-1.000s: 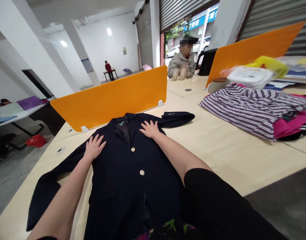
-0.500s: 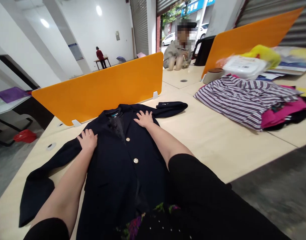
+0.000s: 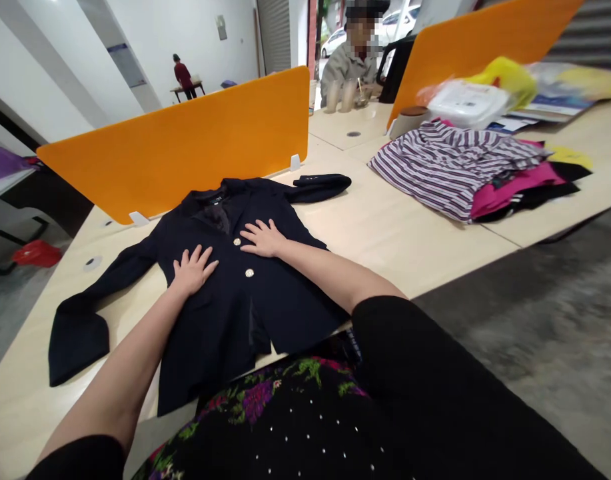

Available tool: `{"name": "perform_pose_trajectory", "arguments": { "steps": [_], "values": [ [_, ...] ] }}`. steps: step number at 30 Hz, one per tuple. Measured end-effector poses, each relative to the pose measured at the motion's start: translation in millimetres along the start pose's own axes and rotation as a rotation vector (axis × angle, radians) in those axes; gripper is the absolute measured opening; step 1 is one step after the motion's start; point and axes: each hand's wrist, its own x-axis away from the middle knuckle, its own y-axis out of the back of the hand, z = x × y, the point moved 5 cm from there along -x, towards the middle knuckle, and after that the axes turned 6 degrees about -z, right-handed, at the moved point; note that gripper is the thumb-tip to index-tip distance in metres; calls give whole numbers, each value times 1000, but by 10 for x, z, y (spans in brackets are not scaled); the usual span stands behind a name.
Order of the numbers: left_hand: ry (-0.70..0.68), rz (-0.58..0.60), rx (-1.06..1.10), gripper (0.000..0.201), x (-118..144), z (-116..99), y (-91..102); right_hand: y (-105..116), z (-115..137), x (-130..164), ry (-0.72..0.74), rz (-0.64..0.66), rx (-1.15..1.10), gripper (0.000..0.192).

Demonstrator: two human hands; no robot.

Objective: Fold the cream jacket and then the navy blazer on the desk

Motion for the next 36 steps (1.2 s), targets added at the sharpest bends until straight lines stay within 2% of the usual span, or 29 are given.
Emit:
{"name": "perform_pose_trajectory", "arguments": {
  "steps": [3, 5, 8, 10, 13, 15, 17, 19, 21, 24, 26, 28, 31, 34, 36],
  "values": [
    [27, -30, 7, 56, -1, -51, 147, 146, 55, -23, -69, 37, 12, 54],
    [-7, -137, 40, 47, 189, -116, 332, 320, 187, 159, -53, 8, 9, 44],
    [-144, -335, 238, 34, 812, -261, 629, 589, 433, 781, 74, -73, -117, 33],
    [-268, -387, 362, 30, 1345, -354, 744, 708, 507, 1306, 117, -102, -236, 33],
    [-413, -417, 305, 40, 2022, -428, 736, 720, 493, 1971, 122, -75, -267, 40],
    [-436, -385, 274, 41, 2257, -403, 616, 656, 473, 2242, 146, -73, -234, 41],
    [-408, -358, 307, 33, 2325, -319, 489, 592, 469, 2378, 171, -125, -203, 35],
    [-322, -366, 368, 35, 2289, -170, 423, 553, 483, 2431, 191, -188, -181, 29],
    [-159, -364, 424, 36, 2218, 34, 419, 535, 517, 2456, 236, -205, -166, 33],
    [104, -271, 453, 32, 2175, 298, 458, 539, 549, 2496, 304, -182, -169, 44],
    [154, -229, 404, 31, 2199, 319, 514, 548, 535, 2513, 297, -182, -184, 36],
    [48, -258, 308, 40, 2230, 166, 595, 553, 519, 2508, 276, -185, -224, 26],
    [-265, -366, 103, 59, 2271, -257, 710, 592, 494, 2457, 218, -214, -369, 23],
    [-532, -465, -46, 55, 2286, -601, 766, 708, 356, 2387, -48, -380, -580, 25],
    [-631, -474, -24, 43, 2267, -705, 766, 782, 243, 2383, -266, -540, -678, 27]
  ]
}}
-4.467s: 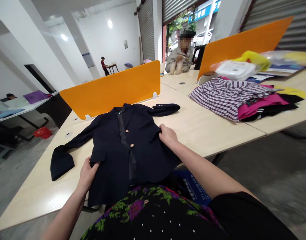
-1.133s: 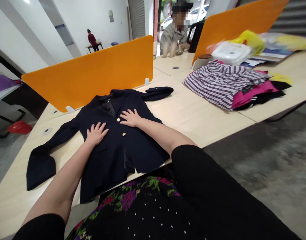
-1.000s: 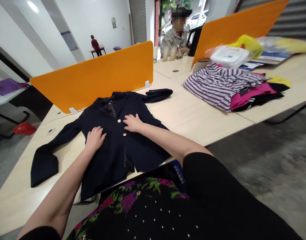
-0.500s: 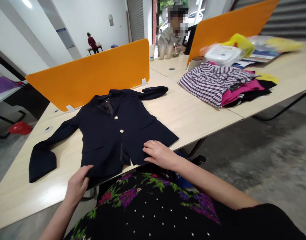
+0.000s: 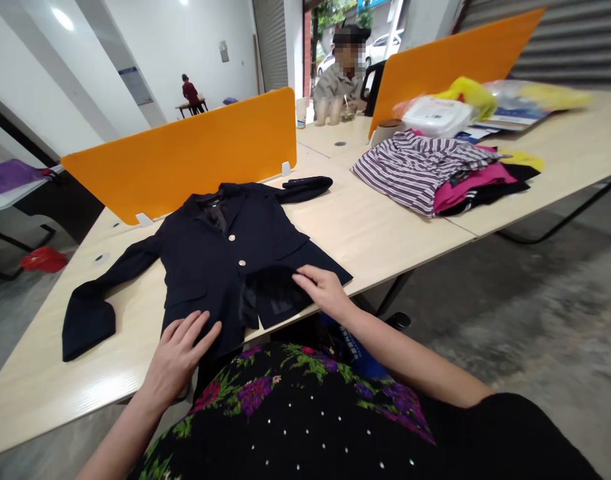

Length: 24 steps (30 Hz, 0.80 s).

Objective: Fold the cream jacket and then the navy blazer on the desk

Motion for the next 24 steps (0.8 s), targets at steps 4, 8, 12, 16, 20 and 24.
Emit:
{"name": "perform_pose_trajectory", "arguments": {
  "steps": [4, 8, 12, 16, 20, 24],
  "values": [
    [364, 13, 257, 28, -43, 163, -113, 13, 63, 2, -4, -149, -38, 26],
    [740, 13, 317, 36, -23, 228, -209, -295, 216, 168, 332, 223, 156, 21],
    [489, 22, 233, 31, -135, -4, -208, -429, 167, 257, 441, 378, 361, 28],
    [224, -93, 122, 42, -262, -175, -93, -389, 99, 158, 341, 296, 256, 25],
    [-64, -3, 73, 45, -460, -369, -75, -332, 16, 44, 158, 166, 134, 27],
    [-85, 125, 110, 28, -617, -469, -163, -312, -41, 22, 58, 137, 52, 28]
  ]
}}
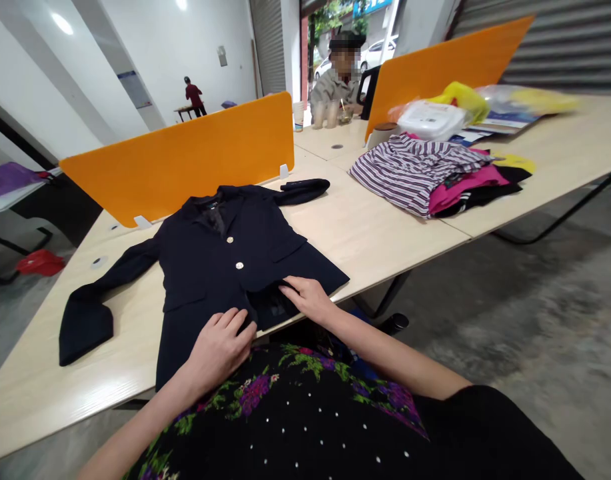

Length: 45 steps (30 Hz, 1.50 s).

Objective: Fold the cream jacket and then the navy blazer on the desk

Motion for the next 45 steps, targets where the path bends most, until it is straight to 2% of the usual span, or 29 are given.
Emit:
{"name": "perform_pose_trajectory", "arguments": {
  "steps": [4, 10, 13, 16, 17, 18, 20, 22, 24, 27, 29, 32, 33, 34, 35, 36, 38, 39, 40, 42, 45],
  "values": [
    [132, 17, -38, 25, -55, 16, -88, 15, -6, 19, -21, -6, -43, 28],
    [213, 64, -100, 17, -24, 44, -222, 24, -18, 14, -40, -28, -75, 28],
    [337, -42, 6, 17, -32, 134, -178, 34, -51, 0, -59, -35, -71, 30],
    [532, -219, 267, 22, -46, 259, -104, 58, -93, -12, -92, -52, -70, 36],
    [560, -244, 358, 23, -55, 278, -105, 66, -106, -15, -106, -57, -83, 38],
    [545, -238, 437, 22, -72, 271, -121, 74, -119, -17, -124, -63, -105, 38],
    [420, -159, 539, 18, -96, 196, -184, 90, -146, -22, -164, -77, -171, 38],
    [298, -75, 582, 35, -66, 112, -253, 103, -172, -28, -205, -88, -258, 37],
    [265, -53, 592, 48, 11, 86, -287, 119, -193, -36, -246, -103, -354, 37],
    [313, -83, 597, 28, 129, 137, -246, 156, -178, -46, -270, -139, -440, 39],
    [448, -177, 591, 19, 191, 249, -148, 192, -117, -47, -241, -173, -428, 38],
    [765, -498, 497, 18, 303, 468, 80, 242, 22, -30, -172, -224, -357, 37],
    [817, -587, 461, 16, 323, 498, 137, 253, 69, -20, -147, -237, -328, 37],
    [798, -620, 442, 16, 306, 494, 163, 258, 114, -9, -117, -245, -296, 36],
    [714, -587, 443, 16, 253, 455, 151, 256, 154, 4, -82, -245, -262, 35],
    [578, -497, 454, 18, 180, 383, 103, 248, 188, 19, -39, -242, -226, 33],
    [299, -249, 447, 23, 70, 191, -64, 201, 244, 57, 78, -203, -138, 32],
    [210, -139, 428, 29, 51, 113, -153, 154, 269, 83, 152, -154, -74, 33],
    [164, -64, 411, 36, 51, 61, -223, 90, 291, 116, 231, -79, 11, 33],
    [150, -1, 429, 43, 80, 20, -286, -63, 316, 202, 378, 117, 220, 33],
    [225, -69, 527, 23, 185, 76, -226, -164, 316, 292, 489, 310, 417, 32]
  ]
}}
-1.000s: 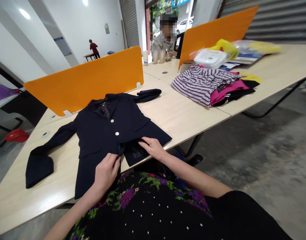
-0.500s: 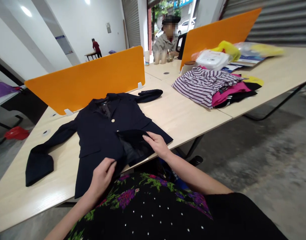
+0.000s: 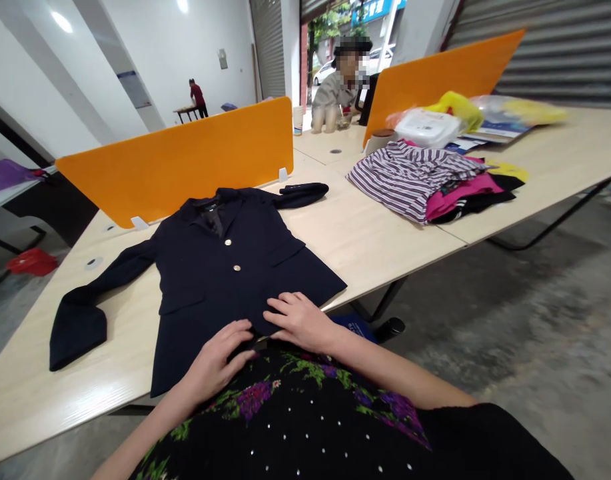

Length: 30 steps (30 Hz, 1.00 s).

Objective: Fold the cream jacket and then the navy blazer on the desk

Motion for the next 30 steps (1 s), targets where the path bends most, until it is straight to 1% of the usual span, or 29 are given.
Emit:
{"name": "perform_pose_trajectory", "arguments": {
  "steps": [1, 2, 3, 4, 5, 6, 7, 8, 9, 11, 13, 16, 18, 20, 21, 22, 24, 25, 26, 27, 28, 30],
  "values": [
    [35, -75, -7, 17, 43, 39, 73, 23, -10, 6, 12, 9, -3, 33],
    [79, -161, -58, 16, 98, 93, 155, 75, -51, 8, -1, -17, -18, 33],
    [127, -244, -151, 16, 165, 159, 239, 146, -126, 10, -44, -67, -27, 32],
    [177, -309, -274, 17, 242, 231, 315, 228, -238, 18, -120, -133, -15, 32],
    [232, -352, -408, 21, 323, 306, 381, 311, -380, 39, -232, -206, 29, 32],
    [292, -364, -536, 28, 405, 383, 434, 384, -535, 77, -367, -270, 104, 33],
    [353, -356, -646, 35, 481, 458, 474, 433, -684, 125, -501, -304, 199, 34],
    [414, -341, -735, 40, 551, 523, 508, 451, -810, 175, -614, -300, 294, 34],
    [470, -325, -805, 43, 610, 576, 536, 439, -909, 217, -695, -267, 373, 35],
    [559, -298, -894, 46, 694, 642, 569, 355, -1017, 272, -776, -175, 444, 35],
    [616, -271, -911, 46, 745, 681, 570, 249, -1024, 297, -783, -110, 397, 34],
    [696, -201, -837, 37, 845, 773, 555, 168, -956, 326, -769, -13, 274, 31],
    [730, -149, -781, 33, 924, 860, 593, 199, -929, 351, -768, 88, 247, 28],
    [671, -135, -753, 32, 918, 923, 703, 299, -938, 339, -764, 152, 273, 24],
    [609, -150, -752, 34, 858, 939, 782, 365, -950, 297, -747, 145, 305, 23],
    [538, -176, -757, 37, 754, 947, 866, 426, -961, 227, -714, 109, 340, 25],
    [392, -230, -766, 44, 413, 954, 995, 483, -965, 12, -597, -6, 386, 34],
    [336, -252, -754, 46, 191, 966, 1020, 452, -962, -112, -526, -45, 386, 40],
    [280, -252, -725, 47, -55, 987, 1002, 375, -962, -232, -459, -50, 368, 43],
    [240, -237, -698, 49, -305, 1023, 945, 263, -968, -338, -404, -23, 338, 46],
    [228, -222, -680, 51, -543, 1079, 863, 133, -984, -423, -368, 25, 306, 48],
    [283, -183, -661, 55, -930, 1253, 644, -94, -1048, -525, -338, 121, 238, 50]
  ]
}}
